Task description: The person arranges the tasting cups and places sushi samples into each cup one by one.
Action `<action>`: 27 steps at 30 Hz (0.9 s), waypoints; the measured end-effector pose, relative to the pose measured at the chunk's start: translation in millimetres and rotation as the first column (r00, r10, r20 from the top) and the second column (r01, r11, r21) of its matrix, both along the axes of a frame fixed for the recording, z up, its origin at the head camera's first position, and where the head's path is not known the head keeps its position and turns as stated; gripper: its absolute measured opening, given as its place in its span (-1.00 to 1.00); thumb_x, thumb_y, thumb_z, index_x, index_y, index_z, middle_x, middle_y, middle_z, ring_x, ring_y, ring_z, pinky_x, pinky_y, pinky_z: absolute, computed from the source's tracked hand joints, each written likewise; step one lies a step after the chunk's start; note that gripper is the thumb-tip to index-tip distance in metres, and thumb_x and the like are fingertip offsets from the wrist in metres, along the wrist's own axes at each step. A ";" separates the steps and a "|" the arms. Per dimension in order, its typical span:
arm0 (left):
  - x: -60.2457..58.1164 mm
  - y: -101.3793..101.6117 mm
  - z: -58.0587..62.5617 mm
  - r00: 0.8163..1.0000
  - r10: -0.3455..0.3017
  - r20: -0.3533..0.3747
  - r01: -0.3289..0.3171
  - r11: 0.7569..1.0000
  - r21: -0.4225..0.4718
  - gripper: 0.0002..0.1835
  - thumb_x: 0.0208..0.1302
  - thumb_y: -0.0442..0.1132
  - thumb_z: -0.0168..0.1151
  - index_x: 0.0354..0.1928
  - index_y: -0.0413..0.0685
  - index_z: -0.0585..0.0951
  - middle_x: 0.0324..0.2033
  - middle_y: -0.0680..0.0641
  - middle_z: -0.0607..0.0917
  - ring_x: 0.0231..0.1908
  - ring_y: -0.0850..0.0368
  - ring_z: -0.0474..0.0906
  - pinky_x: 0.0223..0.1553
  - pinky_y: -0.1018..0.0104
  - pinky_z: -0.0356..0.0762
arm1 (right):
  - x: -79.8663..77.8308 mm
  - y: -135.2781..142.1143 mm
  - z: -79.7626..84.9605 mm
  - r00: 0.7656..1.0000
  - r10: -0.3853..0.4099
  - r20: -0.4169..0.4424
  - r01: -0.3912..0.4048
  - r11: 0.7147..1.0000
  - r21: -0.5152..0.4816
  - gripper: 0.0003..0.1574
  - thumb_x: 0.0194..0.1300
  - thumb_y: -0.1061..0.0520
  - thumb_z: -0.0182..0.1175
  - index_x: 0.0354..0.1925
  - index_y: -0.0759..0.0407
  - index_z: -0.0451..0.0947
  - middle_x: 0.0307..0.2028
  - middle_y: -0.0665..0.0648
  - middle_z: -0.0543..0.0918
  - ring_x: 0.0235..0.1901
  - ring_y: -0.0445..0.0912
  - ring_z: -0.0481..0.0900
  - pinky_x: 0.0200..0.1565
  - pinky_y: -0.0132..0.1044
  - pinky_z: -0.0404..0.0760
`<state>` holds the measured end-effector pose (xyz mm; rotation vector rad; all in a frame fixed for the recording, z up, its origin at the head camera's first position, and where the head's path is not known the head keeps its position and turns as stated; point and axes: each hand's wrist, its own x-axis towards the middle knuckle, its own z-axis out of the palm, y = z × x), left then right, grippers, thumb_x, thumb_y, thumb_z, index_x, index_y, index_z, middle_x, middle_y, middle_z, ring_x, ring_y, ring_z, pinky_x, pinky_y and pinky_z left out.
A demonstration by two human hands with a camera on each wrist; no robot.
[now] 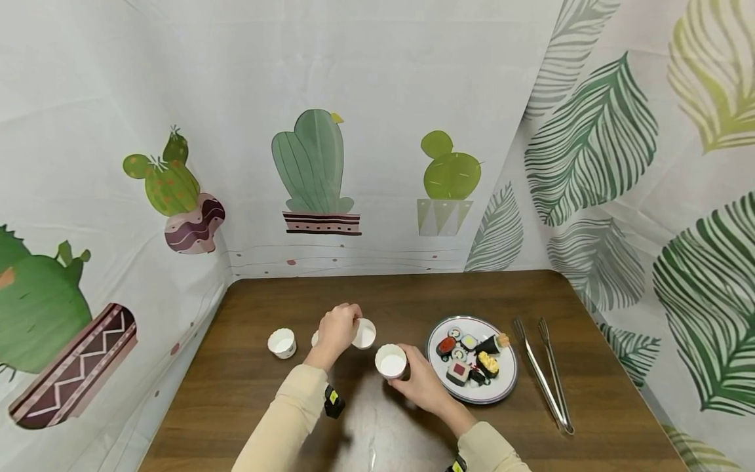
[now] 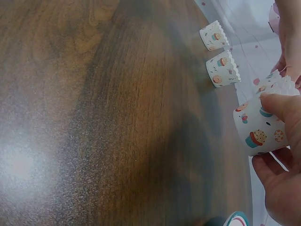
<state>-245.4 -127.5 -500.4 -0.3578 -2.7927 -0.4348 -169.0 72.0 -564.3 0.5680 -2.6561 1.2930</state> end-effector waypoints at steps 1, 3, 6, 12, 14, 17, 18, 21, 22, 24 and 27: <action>-0.4 0.2 -1.5 1.000 0.005 0.005 -0.005 1.000 0.002 -0.89 0.00 -0.34 0.29 -0.51 0.07 0.61 -0.52 0.05 0.61 -0.54 -0.04 0.60 -0.61 0.16 0.47 | 0.4 0.1 0.3 1.000 0.000 0.001 0.000 1.000 -0.003 -0.17 -0.17 0.16 0.46 0.09 0.27 0.34 -0.04 0.17 0.51 -0.01 -0.01 0.49 0.04 -0.07 0.46; -1.4 0.4 -5.0 1.000 0.016 0.024 -0.016 1.000 0.003 -0.89 0.00 -0.34 0.28 -0.51 0.07 0.62 -0.51 0.05 0.62 -0.53 -0.04 0.59 -0.61 0.15 0.47 | 0.7 0.6 0.3 1.000 -0.003 -0.004 0.003 1.000 -0.006 -0.17 -0.17 0.17 0.46 0.09 0.27 0.35 -0.05 0.17 0.51 -0.01 -0.01 0.50 0.04 -0.07 0.46; -3.1 0.5 -10.1 0.998 0.030 0.056 -0.031 0.999 0.014 -0.91 0.01 -0.34 0.28 -0.50 0.05 0.62 -0.49 0.03 0.63 -0.52 -0.05 0.59 -0.60 0.14 0.47 | 1.3 1.1 -0.1 0.999 -0.001 -0.035 0.001 1.000 -0.002 -0.18 -0.18 0.18 0.46 0.07 0.29 0.35 -0.06 0.17 0.51 -0.04 0.00 0.50 0.01 -0.07 0.47; -8.4 -1.4 -25.2 0.992 0.068 0.102 -0.071 0.997 0.018 -0.93 -0.01 -0.34 0.27 -0.48 0.02 0.63 -0.47 0.00 0.66 -0.49 -0.07 0.61 -0.57 0.12 0.48 | 2.6 2.0 -0.3 0.998 0.003 -0.057 -0.004 1.000 -0.004 -0.19 -0.20 0.19 0.46 0.06 0.30 0.36 -0.09 0.17 0.52 -0.06 0.00 0.51 -0.01 -0.06 0.47; -9.5 -2.1 -29.7 0.990 0.083 0.117 -0.085 0.996 0.015 -0.93 -0.02 -0.34 0.27 -0.49 0.02 0.63 -0.47 -0.01 0.67 -0.48 -0.08 0.61 -0.56 0.12 0.48 | 3.0 2.4 -0.4 0.999 0.000 -0.037 0.000 1.000 -0.008 -0.19 -0.19 0.19 0.46 0.06 0.29 0.36 -0.08 0.16 0.52 -0.05 -0.01 0.51 0.01 -0.07 0.46; -11.0 -2.5 -34.3 0.985 0.100 0.141 -0.104 0.994 0.022 -0.92 -0.04 -0.34 0.27 -0.49 0.02 0.64 -0.47 -0.03 0.68 -0.47 -0.08 0.61 -0.56 0.11 0.49 | 3.6 3.0 -0.3 1.000 -0.009 -0.014 0.009 1.000 -0.011 -0.18 -0.19 0.18 0.47 0.07 0.27 0.36 -0.07 0.15 0.52 -0.03 -0.03 0.50 0.03 -0.08 0.46; -11.4 -2.4 -35.3 0.983 0.105 0.150 -0.111 0.994 0.026 -0.92 -0.04 -0.34 0.27 -0.48 0.01 0.64 -0.47 -0.03 0.68 -0.47 -0.08 0.61 -0.56 0.11 0.49 | 3.7 3.1 -0.4 1.000 -0.009 -0.010 0.009 1.000 -0.012 -0.18 -0.19 0.18 0.47 0.07 0.27 0.36 -0.07 0.15 0.52 -0.03 -0.03 0.50 0.03 -0.08 0.45; -13.2 -1.4 -39.0 0.978 0.118 0.174 -0.126 0.991 0.035 -0.92 -0.03 -0.35 0.28 -0.47 0.01 0.65 -0.46 -0.03 0.69 -0.46 -0.08 0.61 -0.54 0.11 0.49 | 4.0 3.0 0.1 1.000 -0.010 -0.008 0.010 1.000 -0.014 -0.18 -0.19 0.17 0.47 0.07 0.26 0.36 -0.07 0.15 0.51 -0.03 -0.03 0.50 0.03 -0.08 0.46; -13.8 -0.8 -40.4 0.975 0.123 0.183 -0.132 0.991 0.038 -0.92 -0.02 -0.35 0.28 -0.47 0.01 0.65 -0.45 -0.03 0.69 -0.46 -0.08 0.61 -0.55 0.11 0.49 | 4.0 2.9 0.3 1.000 -0.010 -0.009 0.009 1.000 -0.015 -0.18 -0.19 0.17 0.47 0.07 0.26 0.36 -0.07 0.15 0.51 -0.03 -0.03 0.50 0.03 -0.08 0.46; -14.9 0.1 -43.8 0.970 0.130 0.203 -0.140 0.990 0.036 -0.92 -0.01 -0.34 0.27 -0.46 0.02 0.64 -0.44 -0.03 0.69 -0.45 -0.07 0.61 -0.54 0.12 0.50 | 3.7 2.6 0.6 1.000 -0.008 -0.001 0.008 1.000 -0.019 -0.18 -0.18 0.17 0.46 0.08 0.26 0.36 -0.06 0.15 0.51 -0.03 -0.04 0.50 0.03 -0.09 0.45; -16.1 1.2 -47.9 0.966 0.131 0.223 -0.142 0.989 0.031 -0.92 0.01 -0.33 0.28 -0.45 0.02 0.64 -0.43 -0.03 0.69 -0.45 -0.07 0.61 -0.53 0.12 0.50 | 3.4 2.4 1.0 1.000 -0.008 -0.001 0.008 1.000 -0.026 -0.18 -0.18 0.18 0.46 0.08 0.26 0.36 -0.06 0.15 0.51 -0.02 -0.03 0.49 0.04 -0.08 0.45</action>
